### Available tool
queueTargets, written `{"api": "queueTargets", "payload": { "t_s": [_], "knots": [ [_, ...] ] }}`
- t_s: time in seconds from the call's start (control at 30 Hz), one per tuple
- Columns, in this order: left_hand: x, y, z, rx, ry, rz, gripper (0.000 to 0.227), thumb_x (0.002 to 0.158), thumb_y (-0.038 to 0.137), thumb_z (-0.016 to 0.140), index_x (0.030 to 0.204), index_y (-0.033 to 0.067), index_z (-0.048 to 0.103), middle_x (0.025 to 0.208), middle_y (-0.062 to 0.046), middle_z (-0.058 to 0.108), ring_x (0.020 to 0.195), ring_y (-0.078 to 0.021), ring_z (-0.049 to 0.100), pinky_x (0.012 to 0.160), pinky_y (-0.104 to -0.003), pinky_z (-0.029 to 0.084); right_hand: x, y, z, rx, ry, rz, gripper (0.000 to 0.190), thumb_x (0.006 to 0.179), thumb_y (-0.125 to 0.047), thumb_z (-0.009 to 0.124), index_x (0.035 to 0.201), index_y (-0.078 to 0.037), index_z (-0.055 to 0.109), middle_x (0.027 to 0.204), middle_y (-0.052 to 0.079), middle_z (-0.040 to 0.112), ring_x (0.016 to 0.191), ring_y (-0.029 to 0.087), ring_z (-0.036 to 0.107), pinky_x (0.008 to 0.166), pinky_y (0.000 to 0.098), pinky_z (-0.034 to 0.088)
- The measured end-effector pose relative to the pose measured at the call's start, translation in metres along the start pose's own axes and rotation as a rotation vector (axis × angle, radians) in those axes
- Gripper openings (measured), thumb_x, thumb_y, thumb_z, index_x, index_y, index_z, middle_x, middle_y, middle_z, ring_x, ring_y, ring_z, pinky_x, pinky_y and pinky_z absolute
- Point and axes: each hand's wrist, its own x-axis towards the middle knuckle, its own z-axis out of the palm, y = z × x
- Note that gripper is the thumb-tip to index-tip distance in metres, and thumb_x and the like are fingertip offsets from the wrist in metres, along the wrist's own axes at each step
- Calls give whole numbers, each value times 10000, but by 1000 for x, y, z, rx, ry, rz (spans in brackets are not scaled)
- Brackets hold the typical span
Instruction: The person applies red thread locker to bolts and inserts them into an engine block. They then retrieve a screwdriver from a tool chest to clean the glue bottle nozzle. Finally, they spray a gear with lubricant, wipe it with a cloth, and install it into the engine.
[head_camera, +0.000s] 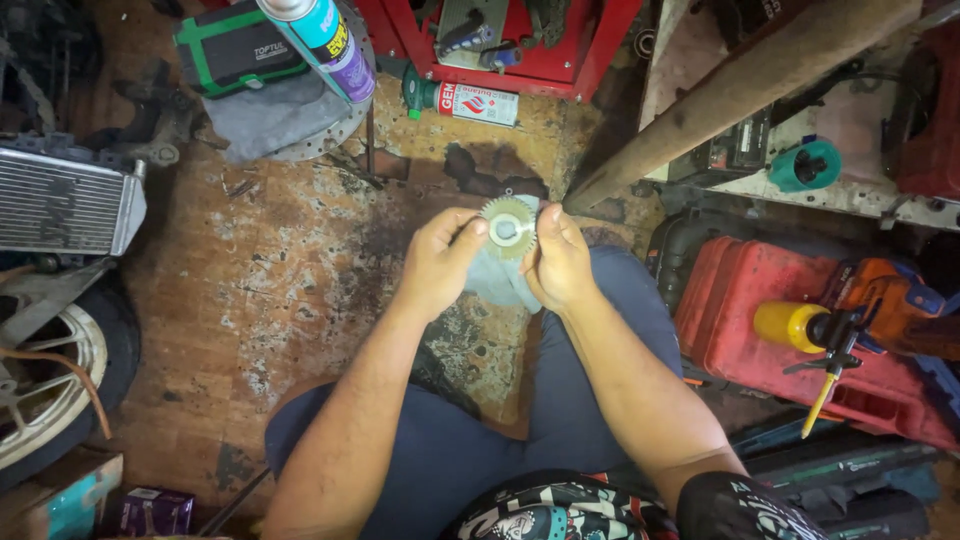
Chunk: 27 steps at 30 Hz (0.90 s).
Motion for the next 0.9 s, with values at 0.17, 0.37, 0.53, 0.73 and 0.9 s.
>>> {"api": "queueTargets", "payload": {
  "t_s": [0.17, 0.37, 0.53, 0.73, 0.9],
  "knots": [
    [-2, 7, 4, -303, 176, -88, 197, 989, 255, 652, 1052, 102, 759, 884, -17, 667, 854, -129, 600, 806, -292, 518, 0, -28, 26, 87, -160, 230, 336, 888, -41, 678, 1211, 48, 646, 907, 137, 731, 657, 157, 692, 536, 261, 560],
    [6, -16, -4, -362, 96, -65, 296, 964, 195, 701, 1222, 52, 685, 1081, -134, 713, 1013, -185, 655, 917, -351, 550, 5, 2, -9, -172, -94, 145, 245, 852, 107, 720, 1088, 78, 664, 758, 89, 651, 520, 102, 593, 445, 186, 491],
    [2, -19, -10, -442, 122, -26, 263, 929, 151, 751, 1136, 18, 660, 1268, -146, 684, 1148, -196, 627, 1017, -366, 522, 13, 20, -23, -166, -39, 139, 115, 896, 72, 716, 993, 79, 654, 562, 44, 501, 336, 102, 501, 335, 179, 425],
    [-1, 3, -6, -635, 370, -112, 152, 961, 172, 727, 1047, 66, 662, 788, 13, 552, 650, -52, 515, 538, -171, 419, 8, 20, -28, -197, -30, 43, 95, 999, -35, 654, 1023, 31, 591, 432, 33, 466, 333, 81, 466, 374, 140, 383],
    [-4, -31, 27, -649, 360, -192, 176, 997, 191, 657, 1075, 60, 570, 791, 18, 509, 633, -56, 493, 525, -166, 370, -9, 15, -21, -949, -56, -90, 238, 903, -95, 785, 1035, -104, 587, 592, 38, 559, 477, 119, 532, 432, 241, 375]
  ]
}}
